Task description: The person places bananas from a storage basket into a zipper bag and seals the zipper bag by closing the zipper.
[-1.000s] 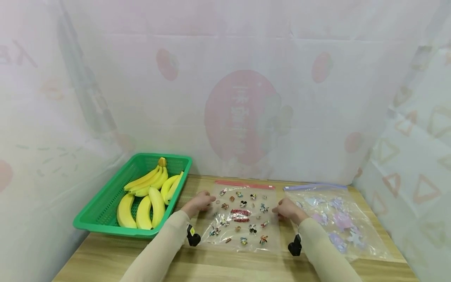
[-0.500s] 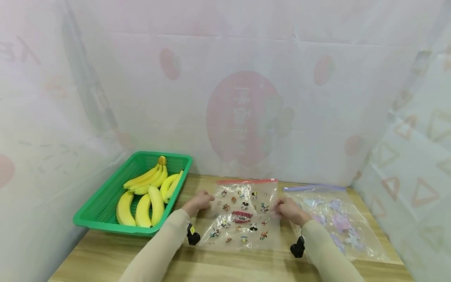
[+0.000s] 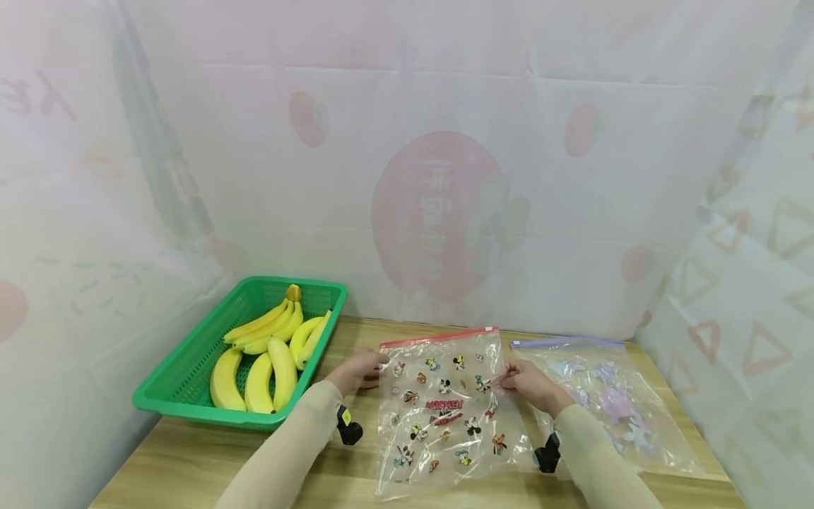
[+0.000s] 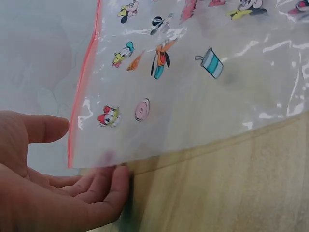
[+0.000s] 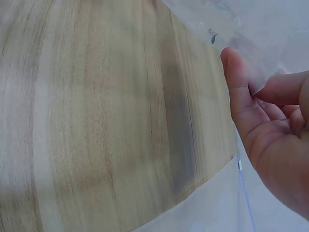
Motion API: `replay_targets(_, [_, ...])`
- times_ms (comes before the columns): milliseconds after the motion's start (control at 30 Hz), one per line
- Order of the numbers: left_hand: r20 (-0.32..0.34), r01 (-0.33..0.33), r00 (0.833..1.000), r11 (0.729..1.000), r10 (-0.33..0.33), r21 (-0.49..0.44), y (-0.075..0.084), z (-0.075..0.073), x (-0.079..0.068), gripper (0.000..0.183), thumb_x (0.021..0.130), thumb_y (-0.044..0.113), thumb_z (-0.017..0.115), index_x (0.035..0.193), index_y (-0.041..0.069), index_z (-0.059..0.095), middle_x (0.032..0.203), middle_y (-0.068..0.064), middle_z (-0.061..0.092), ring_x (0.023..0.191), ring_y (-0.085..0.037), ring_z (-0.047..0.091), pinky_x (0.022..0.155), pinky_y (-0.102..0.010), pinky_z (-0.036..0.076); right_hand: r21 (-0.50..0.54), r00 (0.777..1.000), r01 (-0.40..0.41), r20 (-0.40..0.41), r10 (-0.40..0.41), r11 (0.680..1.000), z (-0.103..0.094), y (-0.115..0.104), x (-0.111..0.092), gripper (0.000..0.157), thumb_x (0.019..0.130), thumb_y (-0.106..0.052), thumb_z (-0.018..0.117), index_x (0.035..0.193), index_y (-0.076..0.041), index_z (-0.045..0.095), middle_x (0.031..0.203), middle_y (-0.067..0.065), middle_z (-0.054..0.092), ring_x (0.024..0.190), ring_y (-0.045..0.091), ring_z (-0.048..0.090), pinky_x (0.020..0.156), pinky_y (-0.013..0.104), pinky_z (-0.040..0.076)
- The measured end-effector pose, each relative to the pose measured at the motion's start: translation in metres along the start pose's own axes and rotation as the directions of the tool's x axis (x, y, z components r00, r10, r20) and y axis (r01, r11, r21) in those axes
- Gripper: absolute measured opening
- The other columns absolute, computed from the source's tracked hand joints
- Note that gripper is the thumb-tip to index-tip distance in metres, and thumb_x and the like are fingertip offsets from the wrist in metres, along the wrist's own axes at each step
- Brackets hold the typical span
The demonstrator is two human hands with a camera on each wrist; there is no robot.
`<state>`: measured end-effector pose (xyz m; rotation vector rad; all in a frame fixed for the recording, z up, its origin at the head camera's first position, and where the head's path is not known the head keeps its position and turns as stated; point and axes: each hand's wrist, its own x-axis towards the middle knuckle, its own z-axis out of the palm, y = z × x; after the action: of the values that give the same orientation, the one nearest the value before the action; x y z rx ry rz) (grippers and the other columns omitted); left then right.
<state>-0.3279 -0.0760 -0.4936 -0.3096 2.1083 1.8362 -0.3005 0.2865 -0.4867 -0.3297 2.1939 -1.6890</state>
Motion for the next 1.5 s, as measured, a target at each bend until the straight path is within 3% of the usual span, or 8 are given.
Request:
replay_targets(300, [0.043, -0.093, 0.995, 0.994, 0.095, -0.058, -0.001, 0.005, 0.0, 0.027, 0.091, 0.025, 0.061, 0.101, -0.001, 0.061, 0.075, -0.001, 0.06, 0.061, -0.01, 0.055, 0.056, -0.024, 0.049, -0.089, 1.0, 0.005, 0.014, -0.004, 0.996, 0.0, -0.002, -0.002, 0.008, 0.087, 0.009, 0.054, 0.09, 0.006, 0.047, 0.093, 0.014, 0.064, 0.081, 0.016, 0.062, 0.066, 0.023, 0.051])
replay_targets(400, [-0.008, -0.138, 0.99, 0.989, 0.138, -0.045, 0.005, 0.01, -0.001, 0.02, 0.091, 0.021, 0.061, 0.09, 0.001, 0.065, 0.08, -0.002, 0.06, 0.072, -0.015, 0.057, 0.066, -0.027, 0.05, -0.086, 1.0, 0.006, 0.012, -0.005, 0.996, -0.001, -0.004, -0.001, 0.012, 0.088, 0.009, 0.052, 0.099, 0.011, 0.048, 0.091, 0.012, 0.062, 0.078, 0.015, 0.059, 0.067, 0.024, 0.051])
replay_targets(533, [-0.064, -0.213, 0.976, 0.973, 0.207, -0.088, 0.011, 0.013, -0.004, 0.028, 0.094, 0.02, 0.057, 0.111, -0.002, 0.061, 0.106, -0.012, 0.062, 0.104, -0.029, 0.055, 0.092, -0.042, 0.044, -0.091, 1.0, -0.027, 0.005, 0.028, 0.996, -0.001, -0.004, -0.003, 0.025, 0.089, 0.005, 0.053, 0.11, 0.015, 0.045, 0.091, 0.012, 0.061, 0.079, 0.017, 0.059, 0.068, 0.029, 0.053])
replay_targets(767, [-0.111, -0.27, 0.962, 0.919, 0.247, -0.288, 0.018, 0.015, -0.011, 0.03, 0.098, 0.015, 0.049, 0.121, -0.004, 0.055, 0.109, -0.015, 0.062, 0.104, -0.03, 0.057, 0.086, -0.04, 0.05, -0.146, 0.997, -0.082, -0.013, 0.081, 0.986, 0.004, -0.006, -0.009, 0.036, 0.092, -0.003, 0.053, 0.117, 0.018, 0.039, 0.091, 0.017, 0.058, 0.076, 0.02, 0.06, 0.068, 0.035, 0.054])
replay_targets(967, [-0.141, -0.292, 0.956, 0.877, 0.257, -0.381, 0.016, 0.023, -0.021, 0.027, 0.098, 0.01, 0.049, 0.12, -0.005, 0.056, 0.11, -0.015, 0.062, 0.104, -0.029, 0.059, 0.088, -0.042, 0.049, -0.47, 0.992, -0.045, -0.127, -0.018, 0.881, 0.011, -0.019, -0.006, 0.021, 0.089, -0.008, 0.058, 0.101, 0.01, 0.055, 0.087, 0.012, 0.059, 0.075, 0.02, 0.056, 0.066, 0.034, 0.05])
replay_targets(1067, [-0.163, -0.313, 0.948, 0.895, 0.274, -0.317, 0.012, 0.029, -0.026, 0.023, 0.096, 0.008, 0.051, 0.116, -0.001, 0.059, 0.111, -0.014, 0.063, 0.103, -0.025, 0.06, 0.087, -0.037, 0.05, -0.537, 0.982, -0.083, -0.19, -0.024, 0.839, 0.019, -0.029, 0.002, 0.015, 0.091, -0.012, 0.057, 0.086, 0.001, 0.058, 0.08, 0.008, 0.058, 0.069, 0.018, 0.053, 0.061, 0.032, 0.045])
replay_targets(1267, [-0.159, -0.39, 0.913, 0.918, 0.376, -0.068, 0.005, 0.041, -0.039, 0.018, 0.094, 0.005, 0.054, 0.109, 0.004, 0.064, 0.103, -0.006, 0.066, 0.099, -0.021, 0.061, 0.089, -0.034, 0.048, -0.396, 0.966, -0.158, -0.253, 0.058, 0.904, 0.039, -0.052, 0.025, 0.039, 0.099, -0.024, 0.046, 0.064, -0.009, 0.054, 0.058, 0.003, 0.05, 0.052, 0.016, 0.047, 0.054, 0.029, 0.041])
replay_targets(1500, [-0.095, -0.429, 0.9, 0.903, 0.425, -0.018, 0.001, 0.052, -0.053, 0.016, 0.092, 0.003, 0.054, 0.103, 0.006, 0.065, 0.1, -0.005, 0.066, 0.095, -0.019, 0.062, 0.084, -0.032, 0.05, -0.15, 0.96, -0.186, -0.238, 0.147, 0.971, 0.06, -0.067, 0.051, 0.047, 0.097, -0.042, 0.048, 0.063, -0.009, 0.054, 0.055, -0.001, 0.048, 0.046, 0.011, 0.042, 0.045, 0.024, 0.032])
